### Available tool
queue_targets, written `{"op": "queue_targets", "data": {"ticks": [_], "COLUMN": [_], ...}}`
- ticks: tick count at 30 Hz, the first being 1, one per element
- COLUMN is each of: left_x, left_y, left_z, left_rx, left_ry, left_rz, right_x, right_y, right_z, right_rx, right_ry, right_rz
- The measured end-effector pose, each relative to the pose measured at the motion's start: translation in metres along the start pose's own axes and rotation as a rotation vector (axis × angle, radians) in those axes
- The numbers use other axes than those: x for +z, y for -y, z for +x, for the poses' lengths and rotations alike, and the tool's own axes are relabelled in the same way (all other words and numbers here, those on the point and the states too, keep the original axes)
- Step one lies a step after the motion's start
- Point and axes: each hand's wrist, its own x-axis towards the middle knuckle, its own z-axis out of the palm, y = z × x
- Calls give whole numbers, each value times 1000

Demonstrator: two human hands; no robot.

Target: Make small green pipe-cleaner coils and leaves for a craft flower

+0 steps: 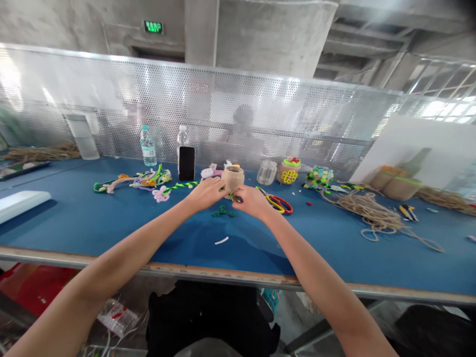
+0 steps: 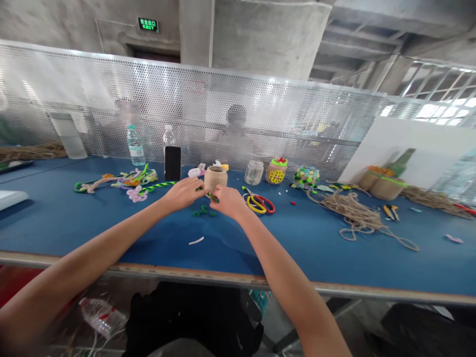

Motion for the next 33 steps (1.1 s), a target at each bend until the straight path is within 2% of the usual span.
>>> {"op": "queue_targets", "data": {"ticks": [8, 18, 33], "left_x": [-2, 0, 1], "left_y": [2, 4, 3], "left_z": [2, 1, 0], "left_rx": [-19, -16, -67], "left_ry": [33, 57, 46], "left_rz": [25, -2, -60], "right_x": [-1, 7, 0], "right_y": [3, 2, 4], "right_z": [0, 0, 1], "right_rx": [55, 40, 85], "right_ry": [-63, -147, -108], "right_rz": [156, 447, 263]}}
